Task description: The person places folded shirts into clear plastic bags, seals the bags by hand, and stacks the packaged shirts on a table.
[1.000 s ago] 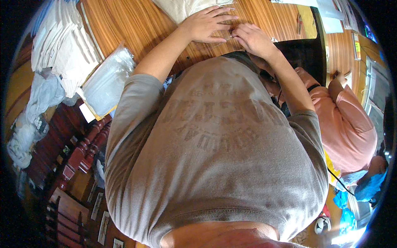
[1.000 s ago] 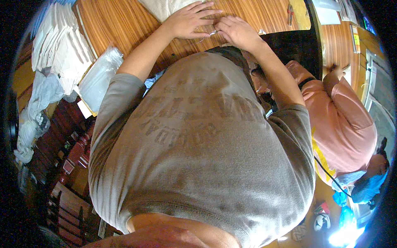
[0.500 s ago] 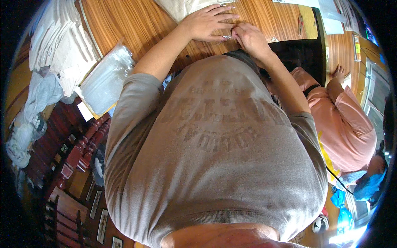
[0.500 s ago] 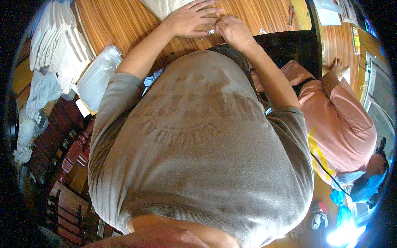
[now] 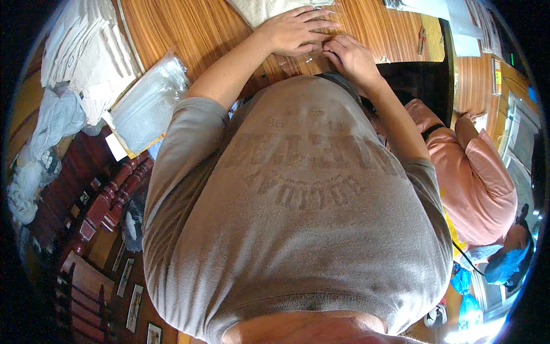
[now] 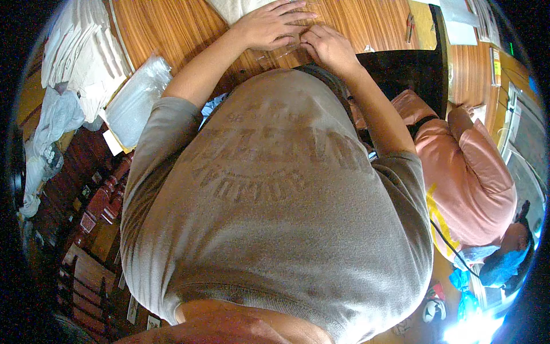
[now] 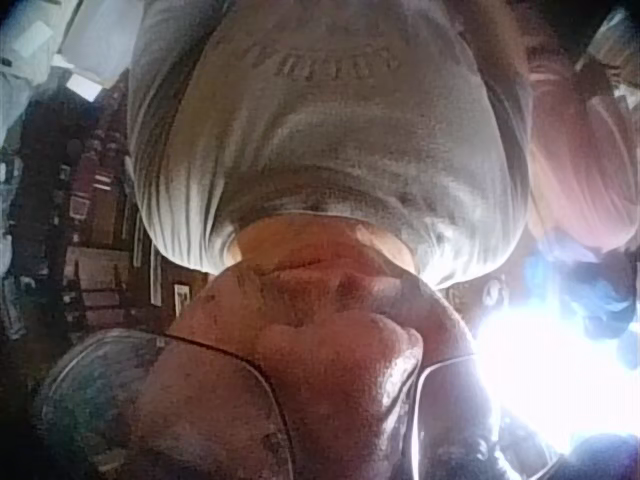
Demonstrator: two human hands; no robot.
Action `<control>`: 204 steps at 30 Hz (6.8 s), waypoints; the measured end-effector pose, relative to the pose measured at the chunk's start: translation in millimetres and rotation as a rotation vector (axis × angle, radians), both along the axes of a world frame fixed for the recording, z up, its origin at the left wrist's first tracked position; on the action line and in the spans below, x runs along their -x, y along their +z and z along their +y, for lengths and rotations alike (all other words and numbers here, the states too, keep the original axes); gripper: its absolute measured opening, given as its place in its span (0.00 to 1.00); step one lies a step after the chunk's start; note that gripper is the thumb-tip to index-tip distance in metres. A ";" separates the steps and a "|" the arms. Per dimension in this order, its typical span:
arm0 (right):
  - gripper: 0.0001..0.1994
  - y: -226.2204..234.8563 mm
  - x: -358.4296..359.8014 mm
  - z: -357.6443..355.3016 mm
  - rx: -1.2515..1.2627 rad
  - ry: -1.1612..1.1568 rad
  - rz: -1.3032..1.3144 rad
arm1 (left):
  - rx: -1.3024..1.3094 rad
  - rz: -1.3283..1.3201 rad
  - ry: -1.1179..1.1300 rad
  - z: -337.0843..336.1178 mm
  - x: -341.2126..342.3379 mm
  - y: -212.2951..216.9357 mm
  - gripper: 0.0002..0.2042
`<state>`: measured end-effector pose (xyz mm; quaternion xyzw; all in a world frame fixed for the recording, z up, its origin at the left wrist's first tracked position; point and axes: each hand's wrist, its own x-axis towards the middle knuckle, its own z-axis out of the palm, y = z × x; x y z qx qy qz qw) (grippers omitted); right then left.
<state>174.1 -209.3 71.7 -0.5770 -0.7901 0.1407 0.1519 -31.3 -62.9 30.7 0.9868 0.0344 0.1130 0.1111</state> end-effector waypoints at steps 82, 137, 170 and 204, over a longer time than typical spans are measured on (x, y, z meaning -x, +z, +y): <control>0.12 -16.4 -21.6 -2.8 -0.053 0.252 -0.131 | -0.061 0.089 -0.078 6.3 -8.0 -2.4 0.33; 0.14 -50.1 29.9 174.7 -0.222 -0.556 0.514 | 0.120 -0.793 1.471 14.5 50.2 -3.9 0.10; 0.39 -53.2 18.9 208.6 -0.182 -0.153 0.033 | 0.154 -0.007 1.107 32.8 80.2 5.6 0.39; 0.31 -27.6 50.8 217.1 -0.076 0.062 -0.038 | -0.041 0.091 1.318 44.0 -3.9 20.3 0.30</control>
